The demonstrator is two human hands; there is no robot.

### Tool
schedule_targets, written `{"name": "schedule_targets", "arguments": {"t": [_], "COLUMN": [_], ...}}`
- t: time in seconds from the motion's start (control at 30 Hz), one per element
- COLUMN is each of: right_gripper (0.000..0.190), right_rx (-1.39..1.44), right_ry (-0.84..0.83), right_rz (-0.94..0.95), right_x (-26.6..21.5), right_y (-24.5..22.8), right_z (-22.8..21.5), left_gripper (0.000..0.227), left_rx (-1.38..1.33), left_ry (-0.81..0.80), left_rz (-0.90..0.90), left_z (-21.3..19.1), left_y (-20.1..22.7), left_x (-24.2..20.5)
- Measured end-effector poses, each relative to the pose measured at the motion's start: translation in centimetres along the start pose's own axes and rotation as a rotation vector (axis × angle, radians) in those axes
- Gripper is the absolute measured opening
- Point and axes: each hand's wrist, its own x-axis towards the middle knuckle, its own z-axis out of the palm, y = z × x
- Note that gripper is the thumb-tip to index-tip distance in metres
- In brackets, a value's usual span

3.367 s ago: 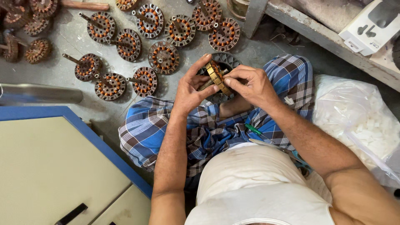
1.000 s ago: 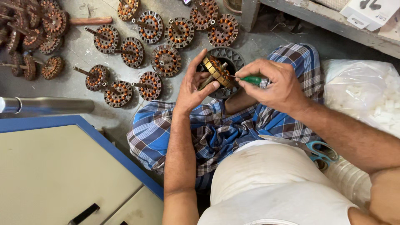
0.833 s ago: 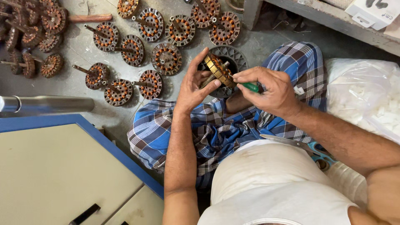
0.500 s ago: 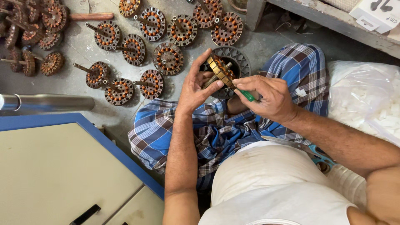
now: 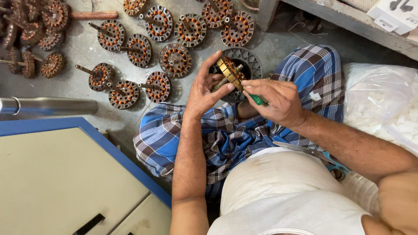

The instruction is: The person sits on the floor and assembles a motor armature by inserting small white insulating pieces into the slots of a laminated core with copper windings. They use a green-handled tool to push the pieces into place and rotate the armature to access different slots.

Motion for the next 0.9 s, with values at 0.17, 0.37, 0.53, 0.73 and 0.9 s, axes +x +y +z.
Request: {"name": "schedule_targets", "arguments": {"t": [0.17, 0.37, 0.53, 0.73, 0.9], "right_gripper": [0.022, 0.021, 0.022, 0.021, 0.026], "right_rx": [0.057, -0.002, -0.004, 0.109, 0.119], "right_ry": [0.017, 0.002, -0.021, -0.016, -0.013], "right_rz": [0.163, 0.100, 0.096, 0.236, 0.150], "right_x": [0.5, 0.7, 0.7, 1.1, 1.6], "right_y": [-0.6, -0.8, -0.7, -0.6, -1.3], "right_z": [-0.1, -0.4, -0.4, -0.4, -1.6], "left_gripper": [0.091, 0.089, 0.087, 0.087, 0.089], "left_rx": [-0.022, -0.035, -0.005, -0.014, -0.019], "left_ry": [-0.003, 0.010, 0.023, 0.034, 0.018], "left_rz": [0.003, 0.005, 0.016, 0.022, 0.009], "left_z": [0.0, 0.1, 0.2, 0.2, 0.2], "left_y": [0.1, 0.4, 0.4, 0.4, 0.6], "left_x": [0.0, 0.0, 0.0, 0.1, 0.0]}}
